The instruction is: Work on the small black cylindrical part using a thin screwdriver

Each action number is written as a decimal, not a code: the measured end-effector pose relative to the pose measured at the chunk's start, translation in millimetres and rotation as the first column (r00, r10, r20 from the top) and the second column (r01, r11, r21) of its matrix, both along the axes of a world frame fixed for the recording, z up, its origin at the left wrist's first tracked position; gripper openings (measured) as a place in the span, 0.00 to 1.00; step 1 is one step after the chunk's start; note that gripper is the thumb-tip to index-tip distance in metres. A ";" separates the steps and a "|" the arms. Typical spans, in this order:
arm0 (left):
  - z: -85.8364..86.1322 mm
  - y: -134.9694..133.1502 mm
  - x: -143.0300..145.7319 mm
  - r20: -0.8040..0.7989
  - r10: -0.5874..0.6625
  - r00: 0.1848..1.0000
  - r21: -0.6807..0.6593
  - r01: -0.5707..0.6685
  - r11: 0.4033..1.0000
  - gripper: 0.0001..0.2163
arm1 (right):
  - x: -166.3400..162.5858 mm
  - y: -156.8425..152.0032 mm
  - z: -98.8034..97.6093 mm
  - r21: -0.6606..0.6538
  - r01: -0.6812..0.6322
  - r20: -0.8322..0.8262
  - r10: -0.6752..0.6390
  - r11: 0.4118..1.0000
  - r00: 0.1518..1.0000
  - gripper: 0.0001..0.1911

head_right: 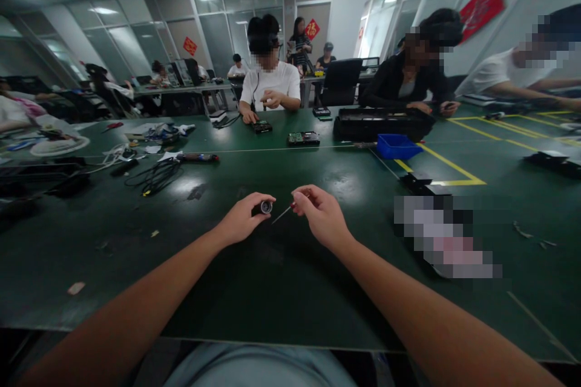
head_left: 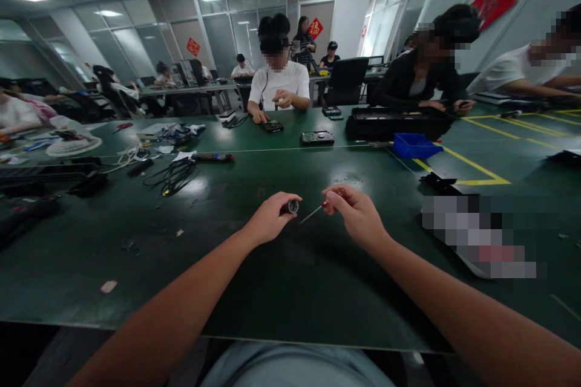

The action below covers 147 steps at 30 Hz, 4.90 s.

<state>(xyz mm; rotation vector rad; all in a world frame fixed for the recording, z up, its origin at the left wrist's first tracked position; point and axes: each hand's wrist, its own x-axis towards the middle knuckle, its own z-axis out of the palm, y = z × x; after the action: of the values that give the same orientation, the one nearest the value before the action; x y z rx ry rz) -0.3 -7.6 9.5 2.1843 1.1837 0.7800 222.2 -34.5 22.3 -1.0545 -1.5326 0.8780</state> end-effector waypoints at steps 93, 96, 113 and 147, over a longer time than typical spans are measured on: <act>-7.9 1.1 -1.1 -0.009 -0.082 0.997 0.188 0.082 0.979 0.17 | -3.8 0.3 -5.2 -0.050 0.095 -0.173 -0.102 0.994 0.980 0.14; -7.9 1.1 -0.7 0.003 -0.087 0.996 0.194 0.085 0.977 0.17 | -3.1 5.8 -6.3 -0.216 0.044 -0.360 -0.122 0.975 0.925 0.12; -1.6 -2.5 1.9 -0.043 -0.043 0.998 0.155 0.049 0.987 0.18 | -1.1 4.1 -9.8 -0.049 0.105 -0.228 -0.113 0.993 0.967 0.12; -6.3 -0.4 0.8 -0.033 -0.061 0.998 0.143 0.066 0.988 0.17 | -2.8 -20.2 8.6 0.259 0.066 0.403 -0.170 0.964 0.899 0.15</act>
<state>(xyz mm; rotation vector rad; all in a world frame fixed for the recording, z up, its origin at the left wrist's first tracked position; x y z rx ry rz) 0.6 -8.1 3.2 2.3454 1.0957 0.8336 219.4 -54.8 30.9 -1.1952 -1.8557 0.3738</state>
